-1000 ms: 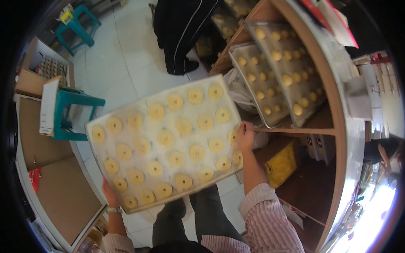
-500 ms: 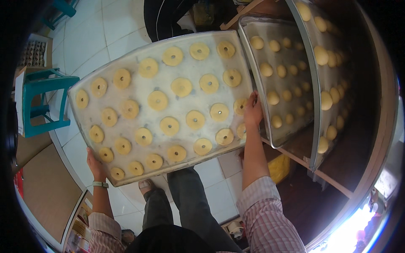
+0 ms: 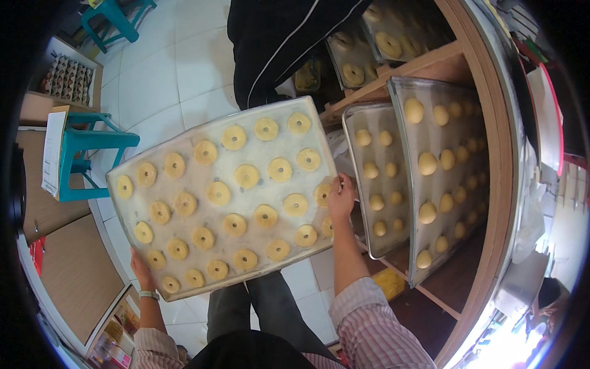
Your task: The person uses their hands to press indentations into small dough portions on a baking sheet, moves the sheet to a rack, and then takes another sheet of dough balls to the counter.
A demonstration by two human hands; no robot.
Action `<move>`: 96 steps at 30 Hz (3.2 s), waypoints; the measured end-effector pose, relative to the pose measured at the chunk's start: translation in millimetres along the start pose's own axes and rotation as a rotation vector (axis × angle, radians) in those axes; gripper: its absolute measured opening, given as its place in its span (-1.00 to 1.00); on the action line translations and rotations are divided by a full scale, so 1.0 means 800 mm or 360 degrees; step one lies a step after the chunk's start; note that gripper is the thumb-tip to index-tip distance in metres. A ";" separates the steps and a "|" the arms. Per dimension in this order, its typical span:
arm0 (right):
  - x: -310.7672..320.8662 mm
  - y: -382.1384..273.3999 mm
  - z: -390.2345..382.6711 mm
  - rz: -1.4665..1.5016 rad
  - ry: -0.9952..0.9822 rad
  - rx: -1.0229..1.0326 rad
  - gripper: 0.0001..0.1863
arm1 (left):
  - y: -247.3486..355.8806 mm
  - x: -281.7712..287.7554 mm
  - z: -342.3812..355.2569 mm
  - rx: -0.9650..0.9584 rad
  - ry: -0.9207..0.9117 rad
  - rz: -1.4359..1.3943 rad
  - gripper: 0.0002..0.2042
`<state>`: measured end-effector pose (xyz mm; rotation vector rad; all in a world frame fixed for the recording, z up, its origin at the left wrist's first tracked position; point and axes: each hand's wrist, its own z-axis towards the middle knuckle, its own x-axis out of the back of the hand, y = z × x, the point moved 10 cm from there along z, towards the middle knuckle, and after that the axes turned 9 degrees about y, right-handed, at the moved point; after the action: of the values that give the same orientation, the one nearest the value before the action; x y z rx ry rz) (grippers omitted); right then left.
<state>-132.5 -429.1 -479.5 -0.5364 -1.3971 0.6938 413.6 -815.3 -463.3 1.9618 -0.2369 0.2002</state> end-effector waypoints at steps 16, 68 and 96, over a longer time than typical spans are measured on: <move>0.011 -0.032 0.002 -0.0121 -0.0078 -0.0086 -0.70 | 0.027 -0.009 0.040 0.0013 0.0019 0.0163 -0.48; -0.176 -0.145 0.253 -0.0285 0.0074 -0.0092 -0.50 | 0.112 -0.432 0.224 -0.0184 -0.0024 0.0468 -0.47; 0.175 -0.142 -0.088 0.1757 0.0715 -0.1455 -0.43 | 0.062 -0.718 -0.114 0.0189 -0.1611 0.0800 -0.52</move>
<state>-43.6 -403.6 -309.9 -2.1345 -0.8330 0.6653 -157.2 -708.7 -526.8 1.9335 -1.3969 -0.4926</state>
